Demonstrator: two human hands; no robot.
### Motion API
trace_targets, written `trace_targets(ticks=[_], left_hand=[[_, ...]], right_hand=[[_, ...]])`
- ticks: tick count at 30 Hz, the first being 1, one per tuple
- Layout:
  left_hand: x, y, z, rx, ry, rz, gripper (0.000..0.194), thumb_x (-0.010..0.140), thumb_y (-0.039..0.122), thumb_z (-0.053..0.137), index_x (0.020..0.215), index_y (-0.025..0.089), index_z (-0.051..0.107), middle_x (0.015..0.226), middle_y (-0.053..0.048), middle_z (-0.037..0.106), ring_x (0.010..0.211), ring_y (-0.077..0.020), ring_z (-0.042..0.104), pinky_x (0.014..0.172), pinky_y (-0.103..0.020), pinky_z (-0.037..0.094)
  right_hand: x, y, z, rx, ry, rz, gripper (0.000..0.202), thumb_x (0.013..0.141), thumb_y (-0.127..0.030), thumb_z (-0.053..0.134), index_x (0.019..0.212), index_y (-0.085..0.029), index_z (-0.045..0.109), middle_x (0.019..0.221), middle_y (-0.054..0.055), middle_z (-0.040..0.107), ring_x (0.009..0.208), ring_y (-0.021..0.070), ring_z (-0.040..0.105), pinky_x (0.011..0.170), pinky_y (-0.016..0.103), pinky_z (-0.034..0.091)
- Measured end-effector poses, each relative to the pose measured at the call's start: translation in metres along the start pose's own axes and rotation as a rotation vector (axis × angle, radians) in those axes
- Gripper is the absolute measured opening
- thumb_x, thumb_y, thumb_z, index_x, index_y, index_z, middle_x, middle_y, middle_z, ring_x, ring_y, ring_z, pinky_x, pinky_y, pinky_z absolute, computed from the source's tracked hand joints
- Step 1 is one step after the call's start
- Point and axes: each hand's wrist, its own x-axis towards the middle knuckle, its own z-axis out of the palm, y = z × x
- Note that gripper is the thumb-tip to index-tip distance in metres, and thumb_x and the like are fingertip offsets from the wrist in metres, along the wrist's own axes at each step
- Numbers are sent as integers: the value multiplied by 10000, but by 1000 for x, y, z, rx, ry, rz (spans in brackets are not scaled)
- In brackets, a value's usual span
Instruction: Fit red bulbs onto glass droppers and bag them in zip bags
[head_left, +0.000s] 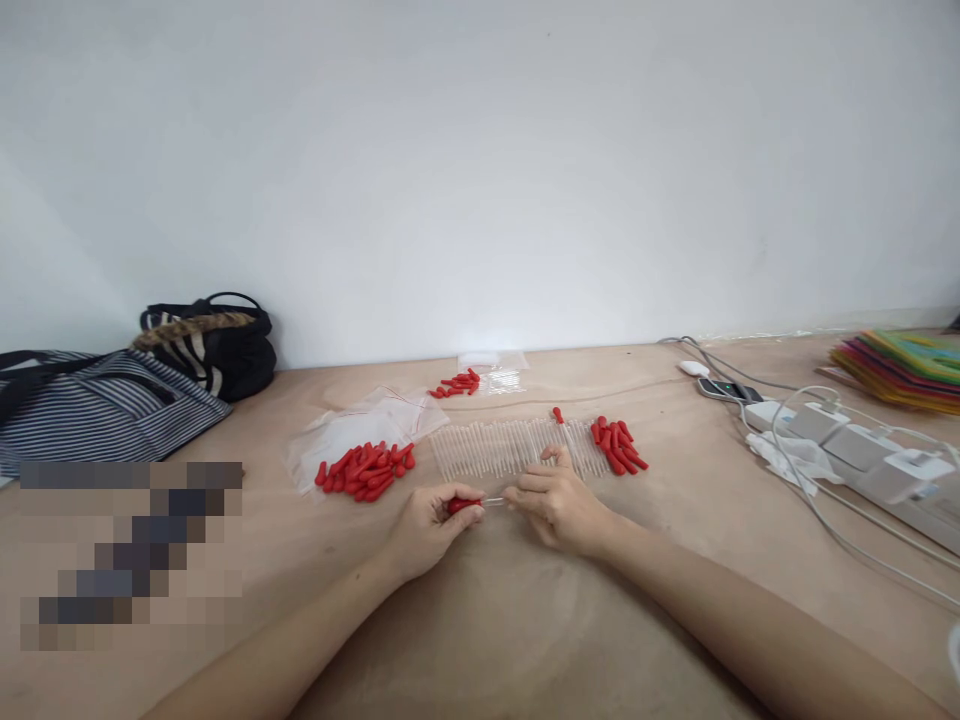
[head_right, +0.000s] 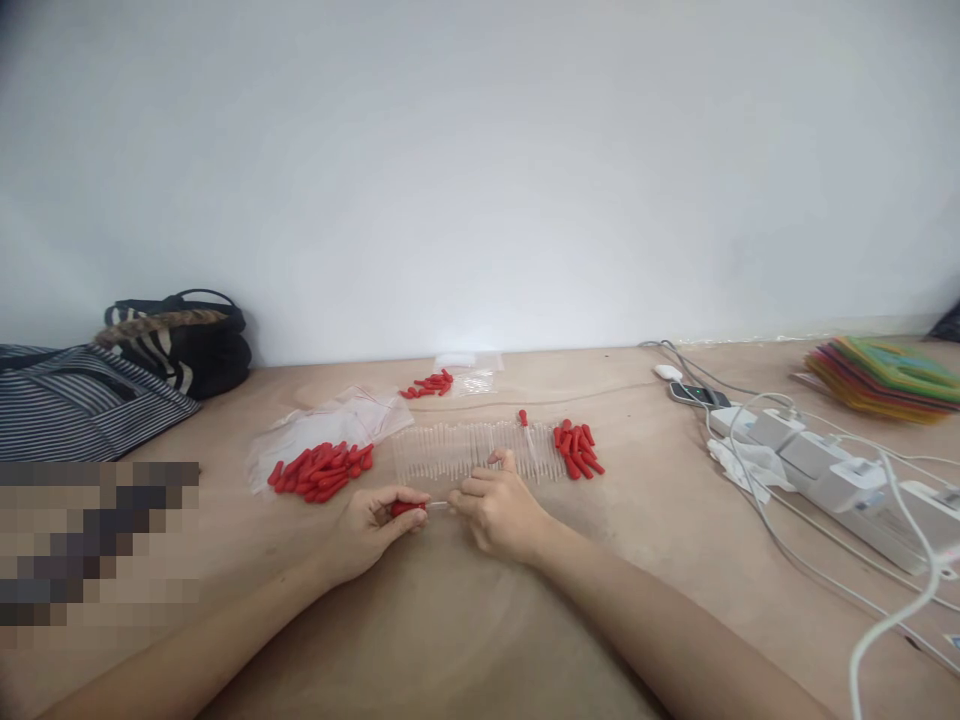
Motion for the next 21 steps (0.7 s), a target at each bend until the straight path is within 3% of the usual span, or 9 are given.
trace_targets(ticks=[4,9,14,21], left_hand=[[0,0,-2,47,-11,23,197,703,291,602,816,138,657,587,-9,639,529,-123,565,516,-229,476],[1,2,-4,33,-20,26,313,682,263,629,971,146,601,745,-23,666,658,-139,604,618,-252,500],[1,0,-1,-3,15,20,188,685,309,632,767,140,640,686,-31,668,610,-141,596,578,-251,498],[-2,-1,4,-38,36,-2,236,661,354,655,763,141,663,631,-28,665,557,-137,580,538,-252,497]], right_hand=[[-1,-1,3,64,-32,65,208,826,-146,408,826,-172,614,617,-11,568,616,104,479,747,321,193],[-3,1,1,124,-37,138,205,860,-194,414,889,-202,617,679,-14,610,654,102,525,763,321,188],[-2,-1,1,130,2,140,231,867,-191,382,838,-181,611,648,-9,596,630,104,512,761,323,196],[-3,-6,8,119,26,131,225,855,-175,382,831,-170,606,635,-4,577,615,98,499,729,305,205]])
